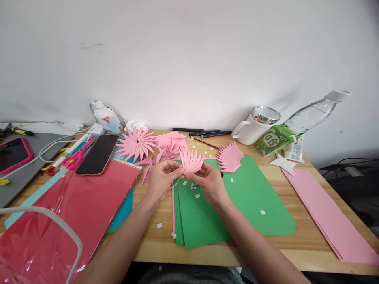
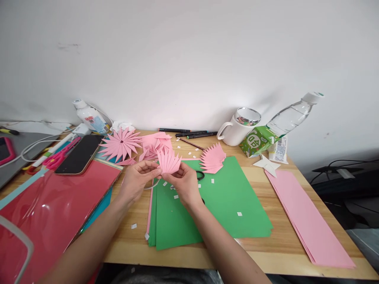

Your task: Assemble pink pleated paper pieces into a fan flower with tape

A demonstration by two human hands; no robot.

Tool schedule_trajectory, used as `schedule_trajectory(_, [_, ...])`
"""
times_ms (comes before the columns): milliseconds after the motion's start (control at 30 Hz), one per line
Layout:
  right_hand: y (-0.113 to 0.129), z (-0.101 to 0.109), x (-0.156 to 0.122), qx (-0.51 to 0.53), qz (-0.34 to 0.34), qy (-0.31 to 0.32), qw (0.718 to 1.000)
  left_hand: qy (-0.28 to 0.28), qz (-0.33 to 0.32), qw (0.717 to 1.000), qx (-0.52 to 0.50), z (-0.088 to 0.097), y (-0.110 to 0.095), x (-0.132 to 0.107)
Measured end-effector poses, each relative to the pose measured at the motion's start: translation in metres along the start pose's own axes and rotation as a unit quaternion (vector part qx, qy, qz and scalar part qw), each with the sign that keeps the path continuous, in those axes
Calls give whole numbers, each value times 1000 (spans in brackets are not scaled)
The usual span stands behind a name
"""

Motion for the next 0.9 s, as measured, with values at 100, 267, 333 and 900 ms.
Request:
schedule_trajectory(100, [3, 1, -2, -44, 30, -2, 999, 17, -3, 1000, 12, -2, -1, 0])
schedule_trajectory(267, [7, -3, -4, -72, 69, -2, 995, 44, 5, 999, -17, -9, 0, 0])
schedule_trajectory(333, [10, -3, -5, -80, 79, -4, 994, 64, 6, 998, -22, -13, 0, 0])
schedule_trajectory(900, [10, -12, -4, -81, 73, 50, 993, 82, -56, 993, 66, -16, -12, -3])
Point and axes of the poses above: each hand's wrist, its own x-axis towards the middle knuckle, its own z-axis out of the back of the hand, y = z × x, the point moved 10 cm from there along x, towards the middle knuckle, and after that the axes turned 1 degree about x, right-handed, at the moved point
